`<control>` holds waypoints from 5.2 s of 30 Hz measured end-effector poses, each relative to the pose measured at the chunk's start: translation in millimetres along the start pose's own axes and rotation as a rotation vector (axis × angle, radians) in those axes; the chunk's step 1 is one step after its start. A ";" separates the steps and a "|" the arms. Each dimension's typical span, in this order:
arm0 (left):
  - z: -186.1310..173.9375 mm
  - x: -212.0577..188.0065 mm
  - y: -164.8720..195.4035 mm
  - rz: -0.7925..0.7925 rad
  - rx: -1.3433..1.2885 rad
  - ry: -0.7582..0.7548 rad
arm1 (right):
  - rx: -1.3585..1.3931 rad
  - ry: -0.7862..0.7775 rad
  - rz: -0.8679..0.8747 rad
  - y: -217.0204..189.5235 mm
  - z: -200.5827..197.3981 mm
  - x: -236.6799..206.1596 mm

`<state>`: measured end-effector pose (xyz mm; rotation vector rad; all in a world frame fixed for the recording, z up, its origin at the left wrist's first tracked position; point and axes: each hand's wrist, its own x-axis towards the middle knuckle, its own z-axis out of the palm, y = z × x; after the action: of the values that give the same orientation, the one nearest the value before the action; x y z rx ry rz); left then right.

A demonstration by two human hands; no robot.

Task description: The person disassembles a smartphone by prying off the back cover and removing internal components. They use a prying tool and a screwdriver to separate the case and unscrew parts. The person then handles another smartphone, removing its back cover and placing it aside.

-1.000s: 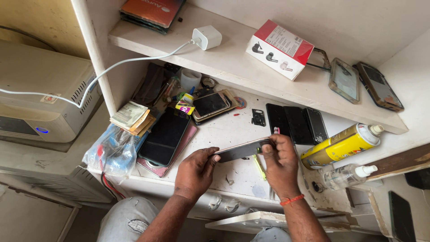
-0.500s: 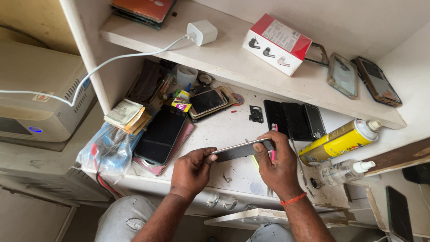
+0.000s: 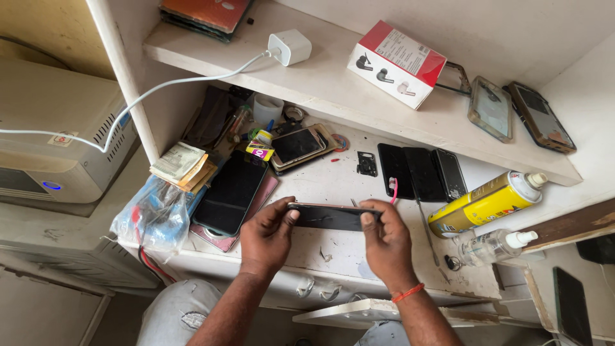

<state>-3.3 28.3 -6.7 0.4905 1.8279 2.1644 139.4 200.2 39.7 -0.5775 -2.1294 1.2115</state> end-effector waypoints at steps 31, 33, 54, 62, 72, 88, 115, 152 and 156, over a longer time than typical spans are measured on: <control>-3.9 -2.0 12.1 0.040 0.161 -0.036 | -0.417 -0.125 -0.365 -46.4 15.2 -7.8; -4.8 -1.7 11.0 0.088 0.179 -0.015 | -0.415 -0.121 -0.371 -45.2 16.7 -7.3; -3.8 -3.8 11.0 0.119 0.239 0.038 | -0.652 0.095 -0.452 -46.5 53.3 -7.4; -3.2 -3.0 4.9 0.163 0.243 0.026 | -0.710 0.083 -0.558 -47.9 52.8 -16.1; -2.7 -2.0 11.2 0.063 0.424 -0.049 | -0.702 0.082 -0.393 -44.5 58.4 -12.5; -7.9 5.5 -0.2 -0.062 0.042 -0.163 | 0.305 0.048 0.022 -7.7 48.6 10.8; 8.6 7.9 -2.0 -0.494 -0.536 0.047 | 1.084 0.095 0.509 -19.9 30.7 8.2; -20.5 -18.5 14.3 0.675 0.897 -0.136 | 0.017 0.528 0.523 64.8 -60.9 71.7; -20.4 -19.3 13.4 0.695 0.904 -0.135 | 0.053 0.482 0.545 83.7 -67.1 86.3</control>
<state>5.9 -0.3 1.8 1.5986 2.7630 1.3732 130.1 335.9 18.4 -1.3362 -1.5709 1.2352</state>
